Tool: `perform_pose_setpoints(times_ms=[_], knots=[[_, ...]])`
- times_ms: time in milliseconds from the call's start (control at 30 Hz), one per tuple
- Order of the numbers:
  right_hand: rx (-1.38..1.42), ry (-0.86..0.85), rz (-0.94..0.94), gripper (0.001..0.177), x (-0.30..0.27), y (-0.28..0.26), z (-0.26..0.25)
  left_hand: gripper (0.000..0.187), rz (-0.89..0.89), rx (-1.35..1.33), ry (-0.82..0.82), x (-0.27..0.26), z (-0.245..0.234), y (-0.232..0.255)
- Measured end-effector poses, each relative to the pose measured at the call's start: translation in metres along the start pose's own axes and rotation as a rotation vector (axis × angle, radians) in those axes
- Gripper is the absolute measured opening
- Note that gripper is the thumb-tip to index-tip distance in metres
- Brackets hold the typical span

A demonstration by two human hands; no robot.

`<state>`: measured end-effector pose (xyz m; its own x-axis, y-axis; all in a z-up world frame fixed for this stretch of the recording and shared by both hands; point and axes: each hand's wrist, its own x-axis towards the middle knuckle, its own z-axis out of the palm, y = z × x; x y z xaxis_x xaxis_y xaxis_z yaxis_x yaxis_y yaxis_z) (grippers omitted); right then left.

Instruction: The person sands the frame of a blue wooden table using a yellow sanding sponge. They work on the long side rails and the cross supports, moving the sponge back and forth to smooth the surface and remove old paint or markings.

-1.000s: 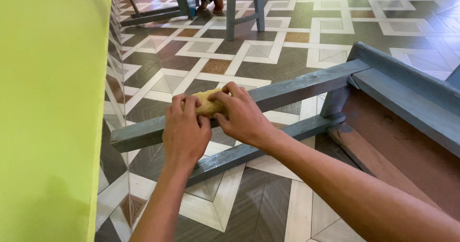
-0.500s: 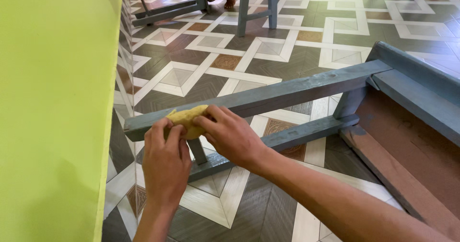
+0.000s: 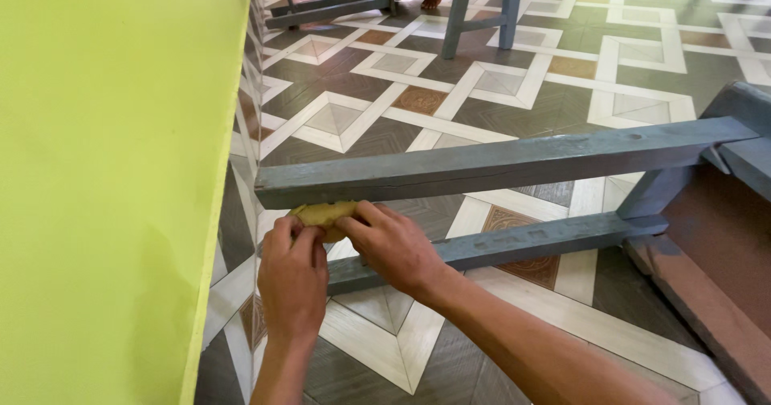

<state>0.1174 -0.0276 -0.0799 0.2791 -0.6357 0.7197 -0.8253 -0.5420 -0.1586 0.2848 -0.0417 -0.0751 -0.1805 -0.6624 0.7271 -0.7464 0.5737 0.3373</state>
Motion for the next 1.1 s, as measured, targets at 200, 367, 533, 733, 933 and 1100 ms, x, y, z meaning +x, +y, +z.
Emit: perform_pose_setpoints(times_ms=[200,367,533,733,933,1100], knots=[[0.018,0.013,0.049,0.032,-0.009,0.010,0.022,0.014,-0.034,-0.009,-0.042,-0.009,0.014,-0.012],[0.019,0.027,0.048,0.033,-0.015,0.013,0.031,0.017,-0.068,-0.036,-0.056,-0.015,0.025,-0.015],[0.026,-0.079,0.105,0.033,-0.031,0.019,0.035,0.018,-0.069,-0.053,-0.108,-0.026,0.033,-0.013],[0.105,-0.191,0.241,0.031,-0.053,0.032,0.039,0.014,-0.133,-0.064,-0.224,-0.040,0.057,-0.012],[0.089,-0.204,0.269,0.018,-0.055,0.037,0.041,0.013,-0.148,-0.075,-0.256,-0.041,0.056,-0.009],[0.136,0.001,0.143,0.019,-0.054,0.032,0.021,0.017,0.059,-0.122,-0.081,-0.037,0.045,-0.005]])
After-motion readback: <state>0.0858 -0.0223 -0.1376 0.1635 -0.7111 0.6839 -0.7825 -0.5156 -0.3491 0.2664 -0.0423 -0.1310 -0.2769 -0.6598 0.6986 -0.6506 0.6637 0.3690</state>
